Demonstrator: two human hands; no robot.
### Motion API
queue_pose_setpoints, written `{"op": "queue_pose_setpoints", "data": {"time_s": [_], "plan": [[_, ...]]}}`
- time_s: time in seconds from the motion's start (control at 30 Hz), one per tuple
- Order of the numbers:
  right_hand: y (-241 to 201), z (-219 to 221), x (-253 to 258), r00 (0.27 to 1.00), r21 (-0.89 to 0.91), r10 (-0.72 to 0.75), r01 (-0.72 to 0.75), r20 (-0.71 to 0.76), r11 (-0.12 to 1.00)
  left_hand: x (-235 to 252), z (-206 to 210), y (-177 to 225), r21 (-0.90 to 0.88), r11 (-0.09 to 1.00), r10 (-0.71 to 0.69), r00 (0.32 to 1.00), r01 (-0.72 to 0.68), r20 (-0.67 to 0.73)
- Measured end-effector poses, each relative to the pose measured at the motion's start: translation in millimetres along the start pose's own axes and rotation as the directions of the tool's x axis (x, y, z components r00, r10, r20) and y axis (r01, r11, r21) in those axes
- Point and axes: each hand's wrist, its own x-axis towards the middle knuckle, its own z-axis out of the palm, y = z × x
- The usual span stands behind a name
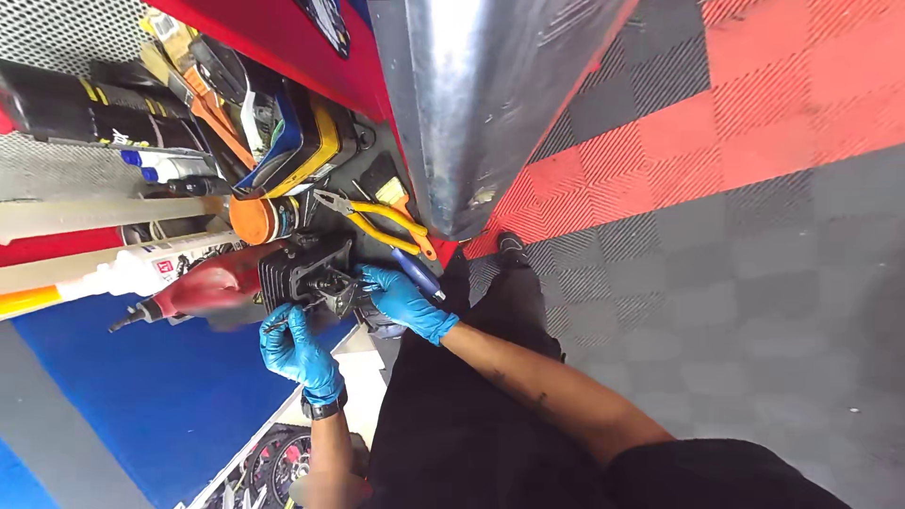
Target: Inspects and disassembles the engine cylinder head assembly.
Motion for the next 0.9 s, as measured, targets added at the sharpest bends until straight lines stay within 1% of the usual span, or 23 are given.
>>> {"op": "queue_pose_setpoints", "data": {"time_s": [0.33, 0.57, 0.73, 0.9], "plan": [[4, 1, 3, 1.0, 0.107, 0.019, -0.018, -0.006, 0.994, 11, -17, -4, -0.007, 0.998, -0.056, 0.998, 0.057, 0.031], [2, 1, 1, 0.997, 0.244, 0.07, -0.066, -0.01, 0.967, 15, -21, -8, -0.013, 0.998, -0.054, 0.998, 0.054, 0.032], [4, 5, 1, 0.997, 0.328, 0.057, -0.035, -0.056, 0.944, 18, -24, -10, -0.023, 0.997, -0.074, 0.997, 0.074, 0.032], [9, 11, 2, 0.994, 0.393, 0.039, 0.005, -0.102, 0.92, 18, -25, -14, -0.052, 0.997, -0.061, 0.998, 0.062, 0.034]]}}
